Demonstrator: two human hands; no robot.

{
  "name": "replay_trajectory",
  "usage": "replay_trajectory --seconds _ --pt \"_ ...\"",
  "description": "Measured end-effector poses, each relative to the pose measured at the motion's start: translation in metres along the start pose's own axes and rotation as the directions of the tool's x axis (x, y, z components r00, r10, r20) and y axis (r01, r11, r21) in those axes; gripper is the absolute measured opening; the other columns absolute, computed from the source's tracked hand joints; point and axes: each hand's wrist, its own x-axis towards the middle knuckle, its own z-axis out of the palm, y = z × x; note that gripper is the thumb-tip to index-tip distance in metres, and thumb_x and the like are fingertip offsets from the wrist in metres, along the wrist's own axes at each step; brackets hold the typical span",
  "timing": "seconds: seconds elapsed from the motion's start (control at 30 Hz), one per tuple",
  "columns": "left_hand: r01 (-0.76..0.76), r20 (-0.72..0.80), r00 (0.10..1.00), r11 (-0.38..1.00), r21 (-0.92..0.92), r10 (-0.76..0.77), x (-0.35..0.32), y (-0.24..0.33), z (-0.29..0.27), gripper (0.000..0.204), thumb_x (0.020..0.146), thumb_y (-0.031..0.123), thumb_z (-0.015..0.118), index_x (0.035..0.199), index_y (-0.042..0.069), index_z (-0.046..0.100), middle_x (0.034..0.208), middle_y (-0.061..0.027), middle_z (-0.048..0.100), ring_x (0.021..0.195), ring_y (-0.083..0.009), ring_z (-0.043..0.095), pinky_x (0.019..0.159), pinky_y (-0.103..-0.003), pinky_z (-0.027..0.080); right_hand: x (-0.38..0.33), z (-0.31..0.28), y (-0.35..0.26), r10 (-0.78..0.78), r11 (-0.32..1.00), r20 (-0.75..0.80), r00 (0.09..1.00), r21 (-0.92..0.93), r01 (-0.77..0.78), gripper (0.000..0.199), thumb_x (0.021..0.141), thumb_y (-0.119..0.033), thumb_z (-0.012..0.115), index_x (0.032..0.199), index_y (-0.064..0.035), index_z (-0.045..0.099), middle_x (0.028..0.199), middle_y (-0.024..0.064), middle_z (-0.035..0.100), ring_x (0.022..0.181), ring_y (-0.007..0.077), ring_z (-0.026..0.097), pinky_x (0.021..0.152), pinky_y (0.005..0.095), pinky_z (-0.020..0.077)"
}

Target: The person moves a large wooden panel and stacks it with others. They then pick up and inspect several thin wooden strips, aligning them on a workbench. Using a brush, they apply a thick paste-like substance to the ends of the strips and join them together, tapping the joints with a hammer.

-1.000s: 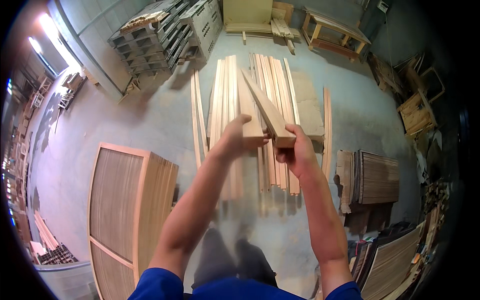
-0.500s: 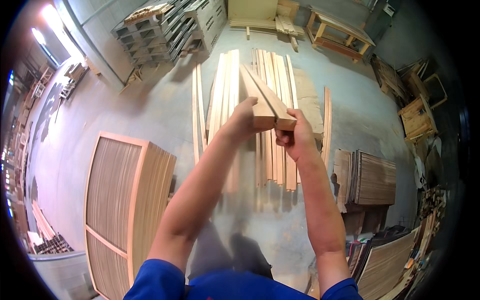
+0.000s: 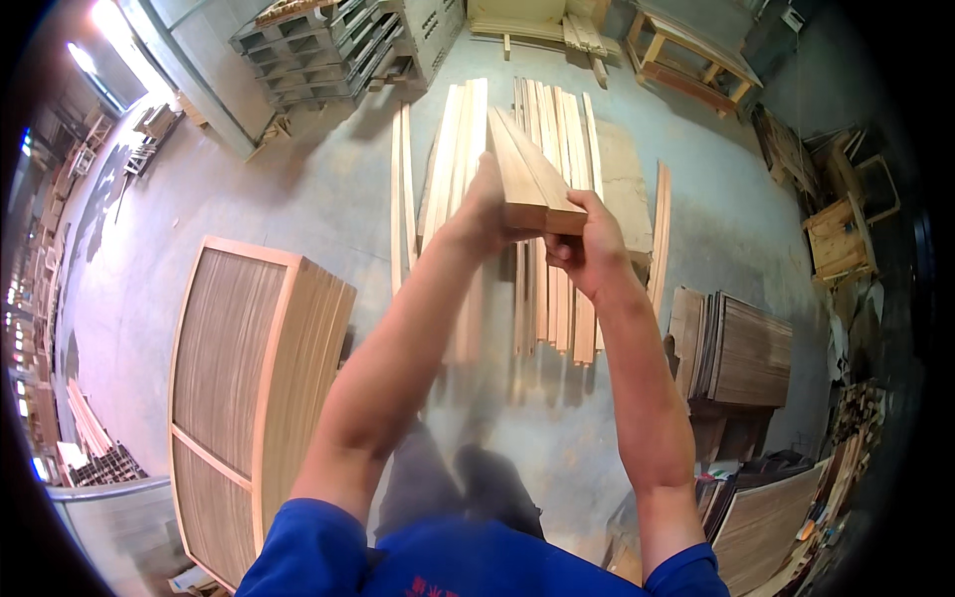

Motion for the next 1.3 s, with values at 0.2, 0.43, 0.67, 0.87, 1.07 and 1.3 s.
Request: replay_trajectory --seconds 0.2,0.43,0.67,0.87,1.07,1.3 --pt "0.046 -0.017 0.999 0.976 -0.212 -0.050 0.007 -0.010 -0.025 0.059 0.109 0.045 0.026 0.139 0.000 0.049 0.132 -0.0207 0.059 0.118 -0.0365 0.061 0.098 -0.053 0.053 0.001 0.015 0.008 0.025 0.997 -0.081 0.996 -0.071 -0.031 0.028 0.101 -0.033 0.047 0.086 -0.0098 0.052 0.061 0.0053 0.050 0.048 0.0159 0.042 0.049 0.0335 0.0336" --pt "0.109 -0.054 0.992 0.987 -0.122 -0.116 0.019 -0.027 -0.037 0.056 0.106 0.040 0.045 0.141 -0.004 0.046 0.130 -0.0242 0.060 0.119 -0.0357 0.060 0.101 -0.050 0.050 0.000 0.000 0.019 0.043 0.998 -0.066 0.997 -0.053 -0.046 0.031 0.101 -0.034 0.048 0.088 -0.0078 0.055 0.063 0.0066 0.054 0.049 0.0166 0.045 0.049 0.0330 0.0358" --pt "0.269 -0.202 0.949 0.957 0.111 -0.244 0.014 -0.055 -0.079 0.062 0.099 0.035 0.066 0.142 -0.007 0.048 0.133 -0.0256 0.057 0.124 -0.0306 0.058 0.104 -0.044 0.047 -0.007 -0.005 0.056 0.095 0.989 -0.012 0.995 -0.110 -0.095 0.034 0.103 -0.036 0.047 0.091 -0.0070 0.058 0.066 0.0081 0.060 0.053 0.0189 0.053 0.049 0.0336 0.0421" --pt "0.226 -0.064 0.974 0.957 0.180 -0.218 -0.026 -0.153 -0.119 0.055 0.094 0.033 0.073 0.132 -0.005 0.061 0.124 -0.0156 0.064 0.114 -0.0269 0.063 0.084 -0.040 0.058 0.010 -0.073 0.123 0.098 0.396 0.005 0.995 -0.918 -0.034 0.062 0.098 -0.047 0.057 0.128 0.0068 0.055 0.114 0.0254 0.068 0.097 0.0349 0.070 0.082 0.0454 0.0560" --pt "0.183 -0.108 0.981 0.954 0.238 -0.162 -0.125 -0.276 -0.103 0.047 0.083 0.014 0.079 0.124 0.002 0.061 0.111 -0.0093 0.071 0.102 -0.0207 0.067 0.091 -0.037 0.055 0.020 -0.032 0.196 -0.080 0.038 -0.260 0.962 -0.965 -0.258 0.132 0.069 -0.061 0.084 0.157 0.0127 0.019 0.148 0.0370 0.045 0.135 0.0438 0.052 0.114 0.0449 0.0437" --pt "0.502 -0.057 0.864 0.846 0.181 -0.501 -0.218 -0.360 -0.101 0.062 0.083 0.009 0.081 0.135 0.000 0.049 0.121 -0.0119 0.065 0.112 -0.0218 0.064 0.096 -0.038 0.054 -0.025 -0.068 0.280 0.009 0.282 -0.444 0.896 -0.858 -0.428 0.122 0.069 -0.039 0.086 0.159 0.0075 0.017 0.153 0.0315 0.041 0.141 0.0424 0.045 0.115 0.0451 0.0414"
